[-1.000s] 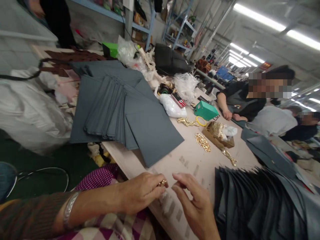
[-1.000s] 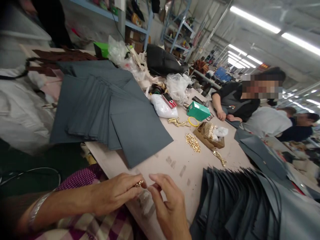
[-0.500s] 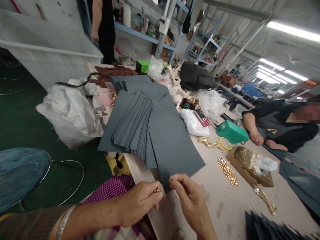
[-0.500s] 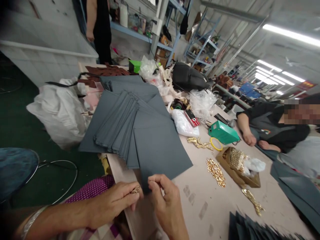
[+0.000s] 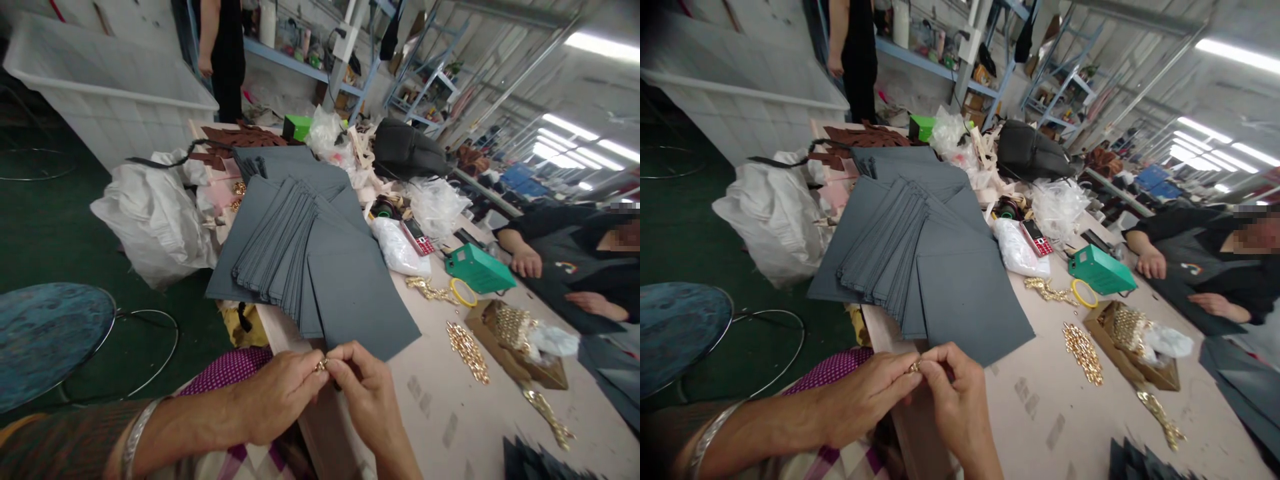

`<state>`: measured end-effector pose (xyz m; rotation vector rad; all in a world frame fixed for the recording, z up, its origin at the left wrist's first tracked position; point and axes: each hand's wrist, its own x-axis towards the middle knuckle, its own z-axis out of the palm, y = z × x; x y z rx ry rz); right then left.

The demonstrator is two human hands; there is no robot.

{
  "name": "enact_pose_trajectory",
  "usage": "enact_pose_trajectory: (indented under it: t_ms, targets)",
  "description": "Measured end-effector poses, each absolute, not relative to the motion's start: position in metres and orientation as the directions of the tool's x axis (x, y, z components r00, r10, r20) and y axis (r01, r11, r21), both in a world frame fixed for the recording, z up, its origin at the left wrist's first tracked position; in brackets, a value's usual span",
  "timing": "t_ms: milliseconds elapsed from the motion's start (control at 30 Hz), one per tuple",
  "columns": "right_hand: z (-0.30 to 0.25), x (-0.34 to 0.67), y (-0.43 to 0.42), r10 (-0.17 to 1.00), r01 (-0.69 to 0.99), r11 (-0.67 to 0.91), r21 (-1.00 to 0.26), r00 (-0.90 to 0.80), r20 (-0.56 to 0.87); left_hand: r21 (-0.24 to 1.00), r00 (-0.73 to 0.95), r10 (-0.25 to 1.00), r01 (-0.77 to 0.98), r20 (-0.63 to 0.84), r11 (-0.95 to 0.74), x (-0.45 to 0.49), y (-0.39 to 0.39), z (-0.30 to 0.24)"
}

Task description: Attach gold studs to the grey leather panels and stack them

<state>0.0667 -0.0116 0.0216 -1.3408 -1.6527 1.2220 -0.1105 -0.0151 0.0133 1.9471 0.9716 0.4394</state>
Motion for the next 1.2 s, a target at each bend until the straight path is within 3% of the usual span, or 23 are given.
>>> enact_pose_trajectory:
  t_ms: [67,133,233,300,367,433,533,600,667,767,867,1033,1200]
  targets:
    - [0.021,0.066,-0.006,0.958,0.276,-0.093,-0.957,-0.238,-0.162,0.729,0.683,0.73,0.503,-0.007,-0.464,-0.113,-0.012,0.009]
    - [0.021,0.069,-0.004,0.932,0.252,-0.178,-0.951,-0.266,-0.245,0.669,0.703,0.711,0.528,0.001,-0.523,-0.116,-0.01,0.004]
    - [0.024,0.08,-0.005,0.897,0.192,-0.238,-0.952,-0.333,-0.291,0.708,0.688,0.726,0.522,-0.019,-0.476,-0.123,-0.008,0.001]
    - [0.025,0.091,-0.001,0.926,0.171,-0.19,-0.967,-0.296,-0.234,0.748,0.643,0.766,0.52,-0.024,-0.413,-0.125,-0.009,0.003]
    - [0.023,0.103,0.009,0.985,0.316,-0.06,-0.947,-0.137,-0.108,0.826,0.558,0.827,0.497,-0.07,-0.266,-0.124,-0.011,0.004]
    - [0.016,0.112,0.025,0.997,0.567,0.067,-0.821,-0.001,0.081,0.909,0.459,0.871,0.416,-0.174,-0.037,-0.12,-0.015,0.002]
    - [0.006,0.119,0.041,0.96,0.796,0.195,-0.573,-0.034,0.279,0.933,0.352,0.885,0.297,-0.305,0.204,-0.115,-0.019,-0.003]
    - [0.004,0.121,0.038,0.959,0.842,0.22,-0.493,-0.092,0.269,0.949,0.349,0.894,0.239,-0.281,0.205,-0.113,-0.021,-0.006]
    - [0.007,0.123,0.022,0.977,0.845,0.207,-0.493,-0.151,0.151,0.971,0.421,0.876,0.07,-0.236,0.228,-0.113,-0.022,-0.008]
    - [0.016,0.129,-0.014,0.95,0.771,0.156,-0.617,-0.288,-0.12,0.935,0.526,0.812,-0.082,-0.253,0.345,-0.113,-0.024,-0.006]
    - [0.018,0.132,-0.039,0.909,0.634,-0.015,-0.773,-0.314,-0.276,0.943,0.497,0.819,-0.001,-0.287,0.331,-0.111,-0.029,-0.003]
    - [-0.003,0.124,-0.046,0.948,0.255,-0.269,-0.929,-0.099,-0.302,0.916,0.468,0.811,-0.009,-0.35,0.4,-0.101,-0.034,-0.001]
    - [-0.012,0.109,-0.044,0.95,0.128,-0.276,-0.953,-0.116,-0.291,0.861,0.447,0.79,-0.078,-0.42,0.502,-0.096,-0.034,0.0]
